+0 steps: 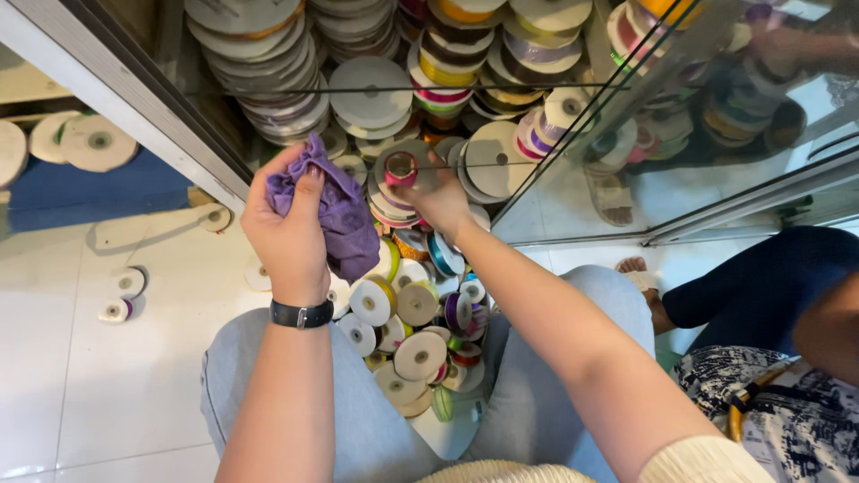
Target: The person sits on the floor and wipes multiple spools of ribbon with a purple cloth. They pick up each spool from a pile on their lap, wipe it, and place it back into the pile or onto the shelf.
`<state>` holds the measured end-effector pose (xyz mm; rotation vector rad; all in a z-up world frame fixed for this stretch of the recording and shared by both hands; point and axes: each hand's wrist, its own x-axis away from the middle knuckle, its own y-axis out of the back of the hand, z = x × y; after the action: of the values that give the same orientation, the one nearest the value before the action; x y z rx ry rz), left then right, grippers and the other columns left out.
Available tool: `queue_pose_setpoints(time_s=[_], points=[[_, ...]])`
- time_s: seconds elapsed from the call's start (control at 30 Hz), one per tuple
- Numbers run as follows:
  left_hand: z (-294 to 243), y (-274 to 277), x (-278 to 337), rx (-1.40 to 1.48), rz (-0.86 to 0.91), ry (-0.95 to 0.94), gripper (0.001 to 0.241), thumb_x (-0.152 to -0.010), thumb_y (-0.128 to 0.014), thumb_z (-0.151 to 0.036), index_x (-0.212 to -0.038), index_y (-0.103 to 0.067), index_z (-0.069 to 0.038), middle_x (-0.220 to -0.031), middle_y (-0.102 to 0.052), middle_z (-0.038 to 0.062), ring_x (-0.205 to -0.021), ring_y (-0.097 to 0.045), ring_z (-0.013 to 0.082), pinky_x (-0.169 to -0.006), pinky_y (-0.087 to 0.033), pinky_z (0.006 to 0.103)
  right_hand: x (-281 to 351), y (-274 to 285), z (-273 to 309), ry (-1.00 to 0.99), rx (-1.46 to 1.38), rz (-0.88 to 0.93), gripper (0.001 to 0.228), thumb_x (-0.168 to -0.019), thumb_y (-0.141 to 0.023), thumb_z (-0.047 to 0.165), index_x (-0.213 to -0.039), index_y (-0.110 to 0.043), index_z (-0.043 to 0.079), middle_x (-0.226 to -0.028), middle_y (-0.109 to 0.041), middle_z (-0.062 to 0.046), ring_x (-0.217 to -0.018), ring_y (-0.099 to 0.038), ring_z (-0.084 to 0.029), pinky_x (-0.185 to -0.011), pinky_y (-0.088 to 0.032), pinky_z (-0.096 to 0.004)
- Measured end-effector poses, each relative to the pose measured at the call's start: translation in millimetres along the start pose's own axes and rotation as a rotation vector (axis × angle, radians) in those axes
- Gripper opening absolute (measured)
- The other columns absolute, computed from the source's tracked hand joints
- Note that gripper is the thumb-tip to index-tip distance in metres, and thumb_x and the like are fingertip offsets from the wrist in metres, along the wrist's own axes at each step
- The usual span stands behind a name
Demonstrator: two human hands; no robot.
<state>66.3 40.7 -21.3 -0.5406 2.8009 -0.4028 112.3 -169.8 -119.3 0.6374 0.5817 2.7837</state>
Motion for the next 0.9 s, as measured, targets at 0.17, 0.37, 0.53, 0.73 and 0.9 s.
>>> queue_pose_setpoints(time_s=[0.17, 0.37, 0.53, 0.73, 0.9], points=[[-3.2, -1.6, 0.3, 0.020, 0.020, 0.004, 0.029, -0.100, -0.087, -0.003, -0.128, -0.081, -0.008, -0.109, -0.080, 0.005, -0.100, -0.071, 0.0090, -0.095, -0.065, 0.0291, 18.9, -11.0, 10.2, 0.108, -0.026, 0.020, 0.068, -0.082, -0.095, 0.030, -0.145, -0.072, 0.016, -0.115, -0.083, -0.013, -0.080, -0.083, -0.024, -0.043, -0.070, -0.027], [-5.7, -5.3, 2.4, 0.028, 0.033, 0.005, 0.028, -0.101, -0.086, -0.002, -0.128, -0.081, -0.009, -0.108, -0.078, 0.004, -0.100, -0.070, 0.0089, -0.095, -0.063, 0.0288, 64.8, 1.6, 8.9, 0.205, 0.378, 0.103, 0.068, -0.074, -0.091, 0.051, -0.130, -0.077, 0.015, -0.105, -0.086, -0.016, -0.112, -0.082, -0.039, -0.100, -0.067, -0.054], [-1.3, -9.6, 6.5, 0.034, 0.064, 0.012, 0.029, -0.103, -0.085, -0.003, -0.130, -0.081, -0.009, -0.110, -0.078, 0.003, -0.101, -0.068, 0.0083, -0.097, -0.062, 0.0283, 60.1, -19.4, -45.6, 0.259, 0.718, 0.353, 0.066, -0.078, -0.087, 0.052, -0.135, -0.075, 0.020, -0.119, -0.083, -0.021, -0.122, -0.077, -0.045, -0.107, -0.062, -0.059], [-1.2, -1.6, 0.9, 0.008, 0.027, 0.014, 0.029, -0.101, -0.086, -0.002, -0.128, -0.082, -0.010, -0.109, -0.079, 0.003, -0.099, -0.071, 0.0085, -0.094, -0.064, 0.0282, 54.3, -25.6, -46.4, -0.034, 0.291, 0.371, 0.071, -0.082, -0.092, 0.057, -0.138, -0.074, 0.018, -0.111, -0.081, -0.014, -0.092, -0.079, -0.033, -0.072, -0.068, -0.042], [2.2, -2.0, -2.7, 0.068, 0.007, 0.035, 0.029, -0.102, -0.084, -0.001, -0.130, -0.080, -0.008, -0.109, -0.078, 0.006, -0.098, -0.072, 0.0115, -0.094, -0.065, 0.0298, 43.2, -11.8, -32.6, -0.425, -0.598, 0.111, 0.116, -0.079, -0.074, 0.090, -0.153, -0.049, 0.003, -0.078, -0.048, -0.001, -0.057, -0.049, -0.011, -0.059, -0.074, -0.032]])
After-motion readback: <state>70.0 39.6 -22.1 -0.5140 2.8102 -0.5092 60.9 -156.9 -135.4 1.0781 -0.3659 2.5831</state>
